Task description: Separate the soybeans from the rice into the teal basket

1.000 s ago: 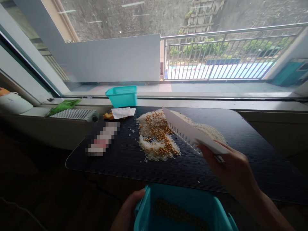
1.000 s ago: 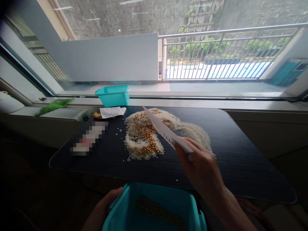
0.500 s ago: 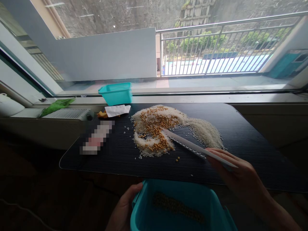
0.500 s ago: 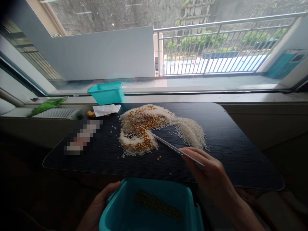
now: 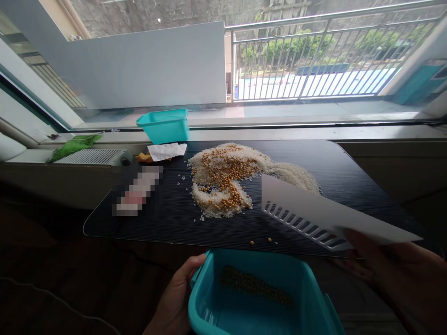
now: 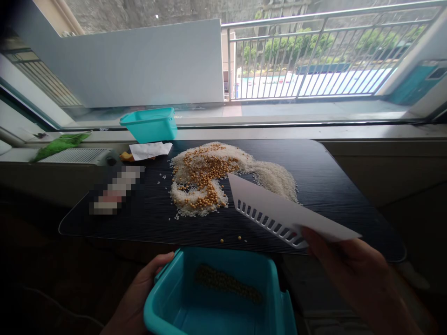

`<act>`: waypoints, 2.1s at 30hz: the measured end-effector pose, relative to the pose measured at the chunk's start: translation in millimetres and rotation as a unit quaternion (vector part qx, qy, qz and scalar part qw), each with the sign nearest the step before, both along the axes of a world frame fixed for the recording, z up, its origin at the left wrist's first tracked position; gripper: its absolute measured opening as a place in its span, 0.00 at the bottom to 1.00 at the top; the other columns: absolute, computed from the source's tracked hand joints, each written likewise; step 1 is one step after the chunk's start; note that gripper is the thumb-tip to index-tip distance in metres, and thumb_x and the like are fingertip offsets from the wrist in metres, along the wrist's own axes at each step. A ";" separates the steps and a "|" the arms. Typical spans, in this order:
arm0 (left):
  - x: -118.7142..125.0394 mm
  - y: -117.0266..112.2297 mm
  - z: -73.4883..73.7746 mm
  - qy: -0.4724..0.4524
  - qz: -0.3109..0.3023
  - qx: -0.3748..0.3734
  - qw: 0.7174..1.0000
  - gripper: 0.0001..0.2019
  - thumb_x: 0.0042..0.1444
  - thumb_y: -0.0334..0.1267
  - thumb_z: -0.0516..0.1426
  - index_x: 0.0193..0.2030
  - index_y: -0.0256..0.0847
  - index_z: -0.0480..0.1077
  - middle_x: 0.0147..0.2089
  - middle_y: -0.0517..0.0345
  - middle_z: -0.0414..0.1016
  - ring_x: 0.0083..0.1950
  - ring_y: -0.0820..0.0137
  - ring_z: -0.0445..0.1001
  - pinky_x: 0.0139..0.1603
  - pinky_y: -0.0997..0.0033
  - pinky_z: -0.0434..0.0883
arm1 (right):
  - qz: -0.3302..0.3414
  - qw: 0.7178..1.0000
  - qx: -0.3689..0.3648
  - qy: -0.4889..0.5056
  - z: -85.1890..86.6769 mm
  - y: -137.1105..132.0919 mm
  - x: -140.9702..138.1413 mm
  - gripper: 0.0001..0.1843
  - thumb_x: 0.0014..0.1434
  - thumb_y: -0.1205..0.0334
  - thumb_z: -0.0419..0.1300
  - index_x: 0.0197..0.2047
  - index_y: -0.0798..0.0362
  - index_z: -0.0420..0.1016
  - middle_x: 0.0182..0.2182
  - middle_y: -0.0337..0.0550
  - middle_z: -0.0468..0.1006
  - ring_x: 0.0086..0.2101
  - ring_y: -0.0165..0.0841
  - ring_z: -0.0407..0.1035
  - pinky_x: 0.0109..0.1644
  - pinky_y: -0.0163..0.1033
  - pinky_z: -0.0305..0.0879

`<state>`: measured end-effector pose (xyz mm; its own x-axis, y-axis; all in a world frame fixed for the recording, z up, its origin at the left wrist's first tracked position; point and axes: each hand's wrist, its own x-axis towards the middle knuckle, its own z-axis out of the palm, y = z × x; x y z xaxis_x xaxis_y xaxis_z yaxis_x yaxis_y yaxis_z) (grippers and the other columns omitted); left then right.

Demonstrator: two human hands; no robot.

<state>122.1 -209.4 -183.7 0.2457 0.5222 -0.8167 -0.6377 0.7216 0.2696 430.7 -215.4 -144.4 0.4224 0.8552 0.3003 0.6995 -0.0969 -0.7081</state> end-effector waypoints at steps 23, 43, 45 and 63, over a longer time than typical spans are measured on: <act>-4.9 0.9 -3.2 0.009 -0.002 0.033 0.999 0.08 0.52 0.33 0.58 0.23 0.35 0.72 0.19 0.59 0.73 0.21 0.74 0.70 0.34 0.71 0.70 | -0.036 0.993 -0.007 0.115 -3.6 14.6 -8.7 0.14 0.42 0.49 0.66 0.22 0.52 0.79 0.17 0.41 0.79 0.21 0.38 0.74 0.21 0.38 0.69; -2.6 0.9 -2.2 0.027 0.023 -0.031 0.999 0.07 0.51 0.33 0.59 0.23 0.35 0.74 0.21 0.55 0.76 0.31 0.63 0.77 0.44 0.63 0.72 | 0.116 0.983 -0.014 0.141 -19.0 63.4 -38.0 0.17 0.45 0.44 0.63 0.22 0.50 0.77 0.17 0.38 0.76 0.20 0.32 0.69 0.22 0.36 0.64; -3.5 0.2 -3.4 0.019 0.024 -0.030 0.999 0.06 0.49 0.33 0.60 0.23 0.35 0.73 0.22 0.56 0.76 0.32 0.64 0.77 0.45 0.63 0.71 | 0.128 0.981 -0.019 0.143 -19.8 69.8 -40.0 0.17 0.45 0.44 0.63 0.23 0.50 0.78 0.17 0.38 0.76 0.21 0.31 0.69 0.22 0.35 0.64; -2.3 0.4 1.4 -0.012 -0.004 -0.039 0.999 0.11 0.53 0.35 0.57 0.21 0.34 0.73 0.20 0.52 0.76 0.35 0.60 0.78 0.43 0.61 0.72 | 0.182 0.971 -0.017 0.155 -18.8 88.8 -39.2 0.19 0.46 0.42 0.62 0.19 0.49 0.75 0.16 0.38 0.75 0.20 0.31 0.67 0.22 0.37 0.64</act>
<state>119.9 -209.0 -182.3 0.2694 0.4554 -0.8486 -0.6371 0.7451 0.1976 391.5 -126.6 -163.3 0.1566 0.9718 0.1764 0.4460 0.0898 -0.8905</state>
